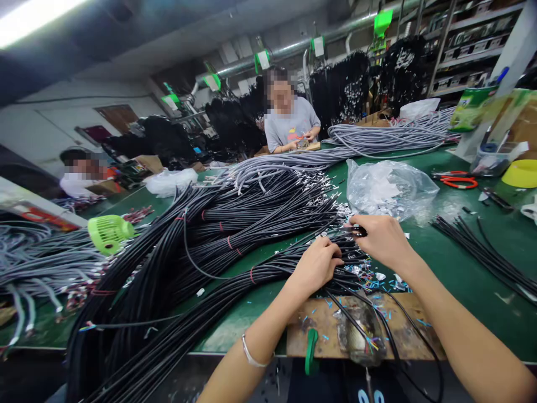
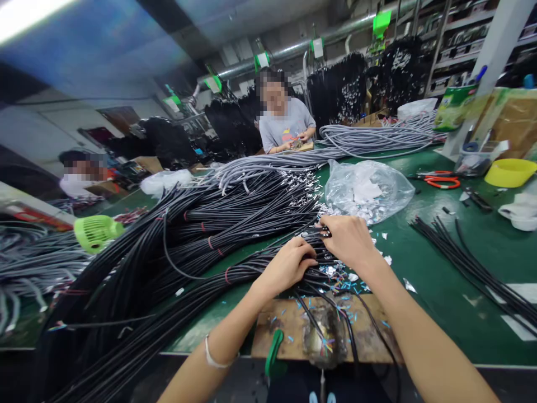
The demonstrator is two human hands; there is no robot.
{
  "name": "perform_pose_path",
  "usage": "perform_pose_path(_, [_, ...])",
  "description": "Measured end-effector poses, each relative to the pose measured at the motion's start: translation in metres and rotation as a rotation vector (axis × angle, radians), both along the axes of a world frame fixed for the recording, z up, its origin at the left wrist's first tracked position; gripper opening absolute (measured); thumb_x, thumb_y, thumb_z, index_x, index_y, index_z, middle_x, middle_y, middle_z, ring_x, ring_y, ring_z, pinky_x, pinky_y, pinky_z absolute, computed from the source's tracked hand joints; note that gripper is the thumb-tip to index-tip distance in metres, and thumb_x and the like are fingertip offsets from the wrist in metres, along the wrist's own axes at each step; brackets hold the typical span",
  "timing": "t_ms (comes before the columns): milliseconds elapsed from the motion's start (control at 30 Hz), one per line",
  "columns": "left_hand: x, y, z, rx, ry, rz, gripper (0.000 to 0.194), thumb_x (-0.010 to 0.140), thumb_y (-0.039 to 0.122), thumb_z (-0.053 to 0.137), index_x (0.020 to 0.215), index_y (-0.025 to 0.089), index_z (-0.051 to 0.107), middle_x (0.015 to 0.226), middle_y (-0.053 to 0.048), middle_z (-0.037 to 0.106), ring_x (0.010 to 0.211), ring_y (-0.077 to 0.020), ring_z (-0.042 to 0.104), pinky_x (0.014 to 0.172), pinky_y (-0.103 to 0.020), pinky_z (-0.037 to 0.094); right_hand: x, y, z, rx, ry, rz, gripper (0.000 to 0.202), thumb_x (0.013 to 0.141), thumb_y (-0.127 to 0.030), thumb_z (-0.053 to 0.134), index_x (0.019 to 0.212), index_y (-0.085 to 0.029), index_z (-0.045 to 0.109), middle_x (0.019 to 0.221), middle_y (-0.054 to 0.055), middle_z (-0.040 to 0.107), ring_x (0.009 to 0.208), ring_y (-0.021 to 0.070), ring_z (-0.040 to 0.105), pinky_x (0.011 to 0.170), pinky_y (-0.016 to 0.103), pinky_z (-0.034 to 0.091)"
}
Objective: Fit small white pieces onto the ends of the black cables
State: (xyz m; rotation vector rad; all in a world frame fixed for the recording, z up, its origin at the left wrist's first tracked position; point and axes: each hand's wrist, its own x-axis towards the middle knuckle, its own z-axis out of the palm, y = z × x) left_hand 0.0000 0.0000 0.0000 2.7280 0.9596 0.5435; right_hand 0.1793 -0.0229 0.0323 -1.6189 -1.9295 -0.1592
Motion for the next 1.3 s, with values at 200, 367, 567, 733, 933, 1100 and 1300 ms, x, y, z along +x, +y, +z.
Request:
perform_pose_path(200, [0.0,-0.003,0.007,0.086,-0.185,0.102,0.011,0.092,0.017,0.044,0.092,0.016,0.056,0.09,-0.006,0.058,0.086,-0.0192,0.055,0.079,-0.033,0.047,0.004,-0.001,0.002,0.05,0.17,-0.018,0.018,0.073,-0.015,0.055,0.082,-0.021,0.069,0.076,0.005,0.072,0.069,0.0214,0.065,0.059,0.027,0.036])
perform_pose_path(367, [-0.006,-0.006,0.025,0.239,-0.451,0.216,0.021,0.095,0.014,0.037,0.104,0.017,0.055,0.093,-0.007,0.058,0.087,-0.0163,0.057,0.079,-0.029,0.047,0.01,-0.009,0.016,0.128,0.448,0.038,0.028,0.088,-0.033,0.047,0.074,-0.017,0.065,0.061,0.002,0.066,0.053,0.0149,0.06,0.05,0.024,0.041])
perform_pose_path(567, [-0.003,-0.019,0.039,0.234,-0.739,0.171,0.014,0.088,0.015,0.052,0.094,0.019,0.064,0.086,-0.006,0.062,0.078,-0.0155,0.058,0.07,-0.027,0.049,-0.004,-0.021,0.021,0.091,0.567,0.248,0.025,0.083,-0.04,0.057,0.078,-0.018,0.066,0.062,0.001,0.066,0.051,0.0139,0.059,0.045,0.023,0.045])
perform_pose_path(733, [0.001,-0.027,0.038,0.17,-0.772,0.12,0.015,0.088,0.012,0.05,0.086,0.016,0.064,0.082,-0.006,0.064,0.076,-0.0157,0.059,0.07,-0.028,0.048,-0.013,-0.029,0.017,0.122,0.564,0.279,0.016,0.082,-0.033,0.058,0.082,-0.019,0.066,0.072,0.003,0.069,0.057,0.0149,0.061,0.052,0.024,0.049])
perform_pose_path(933, [-0.004,-0.031,0.03,0.163,-0.732,0.082,0.031,0.09,0.012,0.044,0.119,0.017,0.056,0.079,-0.005,0.062,0.066,-0.0135,0.056,0.063,-0.026,0.047,-0.016,-0.031,0.018,0.165,0.582,0.254,0.017,0.084,-0.031,0.056,0.087,-0.02,0.068,0.074,0.004,0.072,0.064,0.0183,0.067,0.06,0.028,0.052])
perform_pose_path(1100, [-0.007,-0.032,0.03,0.178,-0.633,0.043,0.038,0.092,0.012,0.039,0.126,0.016,0.054,0.076,-0.006,0.058,0.07,-0.0147,0.054,0.062,-0.025,0.047,-0.018,-0.033,0.02,0.214,0.591,0.173,0.018,0.08,-0.035,0.061,0.071,-0.02,0.065,0.059,0.0,0.063,0.048,0.013,0.056,0.048,0.024,0.044])
perform_pose_path(1300, [-0.005,-0.036,0.032,0.195,-0.69,0.071,0.029,0.089,0.012,0.047,0.113,0.014,0.062,0.078,-0.007,0.062,0.066,-0.0141,0.055,0.061,-0.026,0.047,-0.018,-0.032,0.021,0.082,0.709,0.239,0.02,0.08,-0.038,0.06,0.072,-0.02,0.062,0.057,-0.002,0.057,0.048,0.0111,0.05,0.044,0.022,0.039])
